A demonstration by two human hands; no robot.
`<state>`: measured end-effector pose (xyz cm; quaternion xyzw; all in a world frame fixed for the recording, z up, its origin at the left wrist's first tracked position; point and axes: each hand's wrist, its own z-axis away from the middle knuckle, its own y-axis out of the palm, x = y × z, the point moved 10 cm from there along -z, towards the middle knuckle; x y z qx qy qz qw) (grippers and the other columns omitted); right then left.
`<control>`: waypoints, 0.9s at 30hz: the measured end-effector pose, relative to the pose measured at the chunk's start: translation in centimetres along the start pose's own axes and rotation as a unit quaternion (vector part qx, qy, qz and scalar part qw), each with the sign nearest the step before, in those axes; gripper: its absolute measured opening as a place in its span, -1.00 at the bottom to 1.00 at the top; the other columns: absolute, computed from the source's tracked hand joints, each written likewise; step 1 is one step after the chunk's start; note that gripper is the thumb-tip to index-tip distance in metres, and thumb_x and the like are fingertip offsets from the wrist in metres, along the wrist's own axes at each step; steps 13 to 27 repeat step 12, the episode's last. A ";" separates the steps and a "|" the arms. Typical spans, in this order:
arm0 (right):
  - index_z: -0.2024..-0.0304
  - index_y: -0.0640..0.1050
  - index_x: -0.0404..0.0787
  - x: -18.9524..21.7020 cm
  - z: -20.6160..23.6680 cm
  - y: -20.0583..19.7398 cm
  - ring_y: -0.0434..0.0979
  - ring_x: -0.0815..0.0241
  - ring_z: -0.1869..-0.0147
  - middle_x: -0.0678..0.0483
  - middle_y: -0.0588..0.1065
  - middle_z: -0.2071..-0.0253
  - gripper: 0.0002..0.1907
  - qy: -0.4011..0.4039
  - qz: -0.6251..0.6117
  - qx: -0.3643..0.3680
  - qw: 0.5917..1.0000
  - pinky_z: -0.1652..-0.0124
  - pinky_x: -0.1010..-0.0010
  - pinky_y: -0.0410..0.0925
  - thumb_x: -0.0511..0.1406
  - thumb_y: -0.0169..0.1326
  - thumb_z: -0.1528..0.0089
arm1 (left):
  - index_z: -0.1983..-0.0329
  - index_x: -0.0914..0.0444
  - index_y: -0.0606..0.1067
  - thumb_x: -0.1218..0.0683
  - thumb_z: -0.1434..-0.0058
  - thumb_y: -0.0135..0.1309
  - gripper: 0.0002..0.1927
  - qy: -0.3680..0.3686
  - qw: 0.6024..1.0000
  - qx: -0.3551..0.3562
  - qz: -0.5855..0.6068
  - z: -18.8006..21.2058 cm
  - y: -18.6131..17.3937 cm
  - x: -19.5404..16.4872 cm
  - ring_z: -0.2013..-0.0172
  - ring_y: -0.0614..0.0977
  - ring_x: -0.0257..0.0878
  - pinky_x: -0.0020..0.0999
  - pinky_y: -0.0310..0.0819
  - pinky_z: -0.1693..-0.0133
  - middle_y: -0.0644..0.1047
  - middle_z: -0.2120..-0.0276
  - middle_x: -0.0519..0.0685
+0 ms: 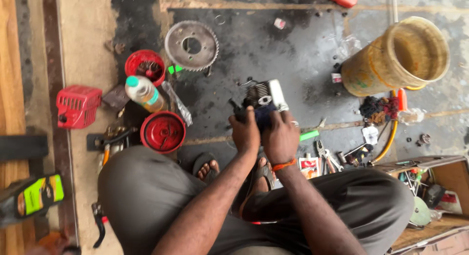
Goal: The person sits on the workshop floor servicing a small engine. They pour oil from a bottle into the engine, fit and hand-tighten parts on the engine body, tighten fasteners using a T-handle wrench, then wipe the engine with a blue cloth.
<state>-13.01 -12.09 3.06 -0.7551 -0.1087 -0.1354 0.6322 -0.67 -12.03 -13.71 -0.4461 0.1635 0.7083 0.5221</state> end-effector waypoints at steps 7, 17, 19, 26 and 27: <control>0.15 0.62 -0.16 1.7 -0.4 -1.5 0.62 -0.14 0.08 -0.07 0.61 0.12 -0.66 -0.302 -0.144 0.121 0.935 0.11 0.13 0.47 -0.27 0.30 -0.02 | -0.19 0.30 0.36 -0.44 -0.21 0.04 -0.19 -0.008 0.999 0.034 0.023 -0.2 -1.1 -1.4 -0.01 0.61 0.18 -0.02 0.45 -0.06 0.58 -0.03 0.26; 0.08 0.59 -0.23 -11.4 -5.5 -1.9 0.67 0.14 0.18 -0.05 0.63 0.19 -0.81 0.098 -0.521 0.040 0.847 0.17 0.31 0.54 -0.37 0.02 -0.28 | -0.21 0.27 0.31 -0.37 -0.15 -0.03 -0.23 -0.125 0.978 0.099 0.132 2.3 -2.3 -2.6 0.16 0.73 0.11 0.05 0.64 0.05 0.59 -0.05 0.17; 0.08 0.59 -0.23 -11.4 -5.5 -1.9 0.67 0.14 0.18 -0.05 0.63 0.19 -0.81 0.098 -0.521 0.040 0.847 0.17 0.31 0.54 -0.37 0.02 -0.28 | -0.21 0.27 0.31 -0.37 -0.15 -0.03 -0.23 -0.125 0.978 0.099 0.132 2.3 -2.3 -2.6 0.16 0.73 0.11 0.05 0.64 0.05 0.59 -0.05 0.17; 0.08 0.59 -0.23 -11.4 -5.5 -1.9 0.67 0.14 0.18 -0.05 0.63 0.19 -0.81 0.098 -0.521 0.040 0.847 0.17 0.31 0.54 -0.37 0.02 -0.28 | -0.21 0.27 0.31 -0.37 -0.15 -0.03 -0.23 -0.125 0.978 0.099 0.132 2.3 -2.3 -2.6 0.16 0.73 0.11 0.05 0.64 0.05 0.59 -0.05 0.17; 0.08 0.59 -0.23 -11.4 -5.5 -1.9 0.67 0.14 0.18 -0.05 0.63 0.19 -0.81 0.098 -0.521 0.040 0.847 0.17 0.31 0.54 -0.37 0.02 -0.28 | -0.21 0.27 0.31 -0.37 -0.15 -0.03 -0.23 -0.125 0.978 0.099 0.132 2.3 -2.3 -2.6 0.16 0.73 0.11 0.05 0.64 0.05 0.59 -0.05 0.17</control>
